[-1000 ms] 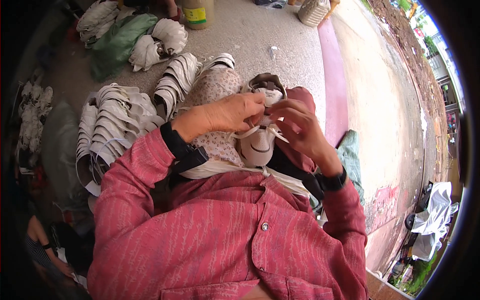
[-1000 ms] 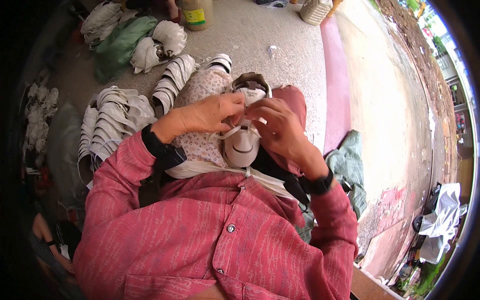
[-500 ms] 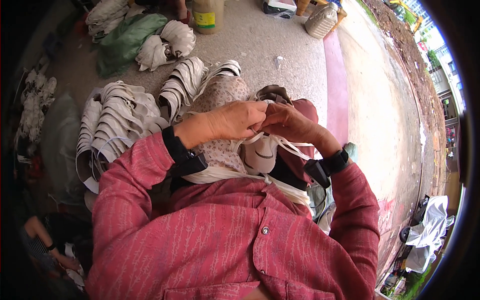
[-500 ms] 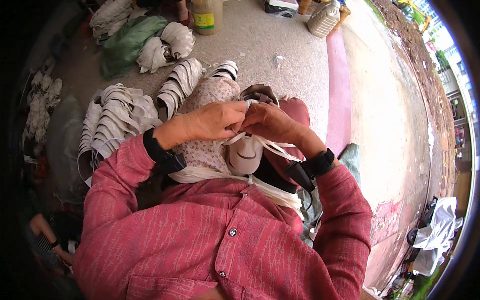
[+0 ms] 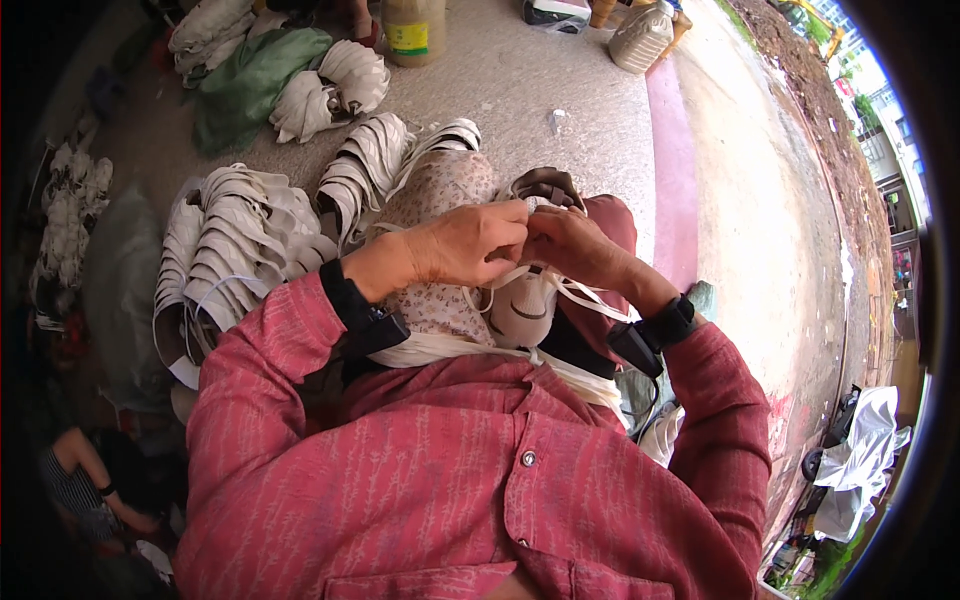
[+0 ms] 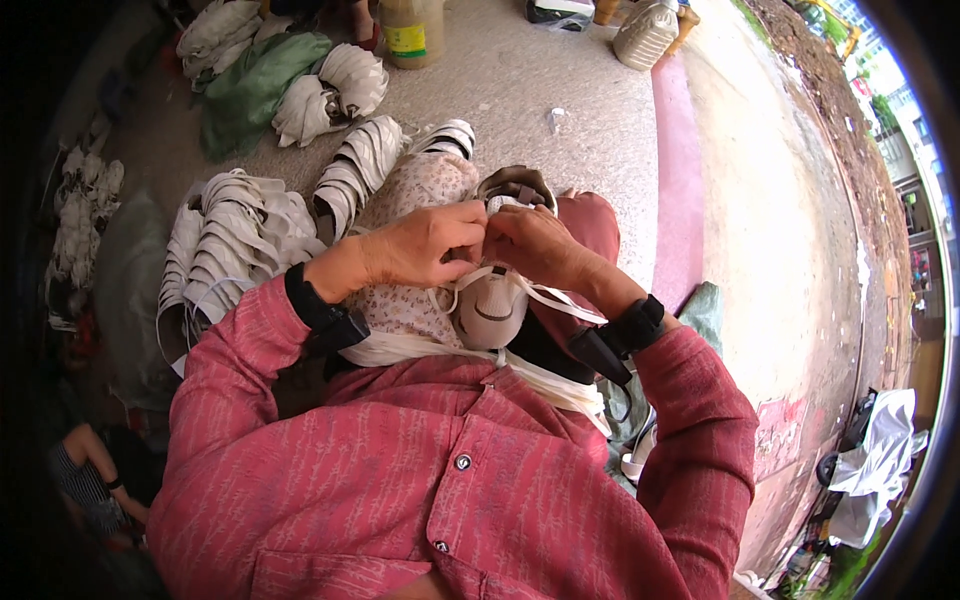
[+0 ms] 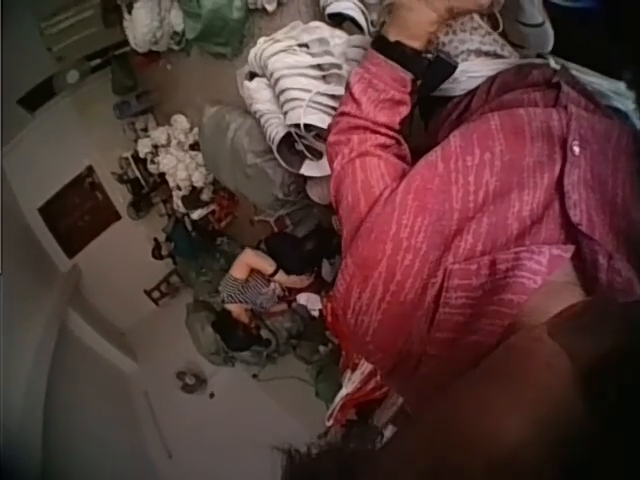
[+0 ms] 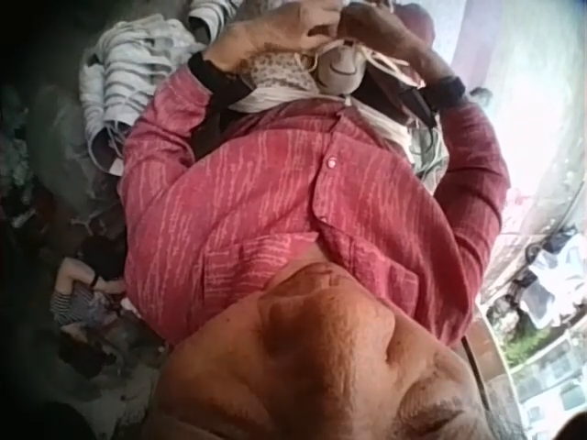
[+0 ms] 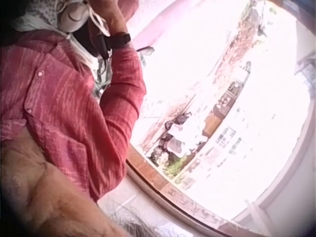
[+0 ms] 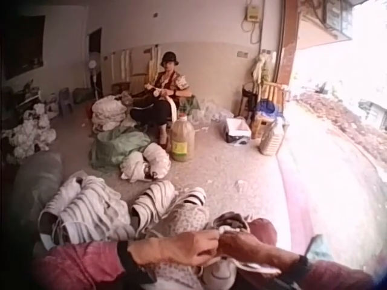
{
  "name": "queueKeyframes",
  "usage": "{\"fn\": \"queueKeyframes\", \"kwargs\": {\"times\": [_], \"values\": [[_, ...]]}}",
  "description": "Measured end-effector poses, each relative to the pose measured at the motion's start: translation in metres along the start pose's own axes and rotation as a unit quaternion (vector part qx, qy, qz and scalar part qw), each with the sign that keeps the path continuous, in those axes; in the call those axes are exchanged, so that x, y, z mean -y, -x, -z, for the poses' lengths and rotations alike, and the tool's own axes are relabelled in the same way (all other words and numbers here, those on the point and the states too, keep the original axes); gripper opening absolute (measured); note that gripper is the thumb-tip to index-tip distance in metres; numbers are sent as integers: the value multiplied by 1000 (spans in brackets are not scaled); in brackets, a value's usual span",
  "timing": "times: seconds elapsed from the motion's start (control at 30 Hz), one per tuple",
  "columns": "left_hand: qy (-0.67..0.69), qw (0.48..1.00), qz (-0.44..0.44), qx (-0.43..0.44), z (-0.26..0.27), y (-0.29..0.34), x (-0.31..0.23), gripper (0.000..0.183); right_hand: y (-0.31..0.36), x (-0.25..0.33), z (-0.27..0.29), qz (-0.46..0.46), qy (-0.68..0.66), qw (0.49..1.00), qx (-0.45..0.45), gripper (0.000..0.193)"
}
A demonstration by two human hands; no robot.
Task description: Thread a shoelace through the eyelets of a shoe upper.
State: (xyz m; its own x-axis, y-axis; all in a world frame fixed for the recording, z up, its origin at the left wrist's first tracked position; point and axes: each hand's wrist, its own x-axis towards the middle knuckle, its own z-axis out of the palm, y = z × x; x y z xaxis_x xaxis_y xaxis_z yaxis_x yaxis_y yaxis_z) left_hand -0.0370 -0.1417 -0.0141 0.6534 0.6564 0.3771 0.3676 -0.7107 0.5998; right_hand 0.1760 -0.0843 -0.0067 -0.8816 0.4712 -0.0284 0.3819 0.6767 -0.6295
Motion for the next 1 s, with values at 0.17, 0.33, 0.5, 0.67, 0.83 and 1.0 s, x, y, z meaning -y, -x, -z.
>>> {"fn": "queueKeyframes", "kwargs": {"times": [0.17, 0.33, 0.5, 0.67, 0.83, 1.0], "values": [[80, 992, 97, 22, -2, -5, -10, 17, 20, 5, 39, -126, -370, 895, -213, 14], [-23, 993, 99, -53, -21, -15, -12, 19, 48, 13, 52, -104, -350, 901, -234, 20], [-34, 991, 45, -124, -26, -15, -14, 15, 62, 27, 16, -147, -49, 981, -120, 15], [-13, 991, 67, -115, -25, -14, -18, 12, 69, 15, -8, 7, 38, 986, -160, 13], [357, 906, 198, -114, -32, -14, -20, 21, 72, 32, 3, -42, -167, 968, -181, 20], [397, 877, 255, -91, -17, -18, -28, 24, 72, 50, 18, -189, -378, 892, -160, 25]]}}
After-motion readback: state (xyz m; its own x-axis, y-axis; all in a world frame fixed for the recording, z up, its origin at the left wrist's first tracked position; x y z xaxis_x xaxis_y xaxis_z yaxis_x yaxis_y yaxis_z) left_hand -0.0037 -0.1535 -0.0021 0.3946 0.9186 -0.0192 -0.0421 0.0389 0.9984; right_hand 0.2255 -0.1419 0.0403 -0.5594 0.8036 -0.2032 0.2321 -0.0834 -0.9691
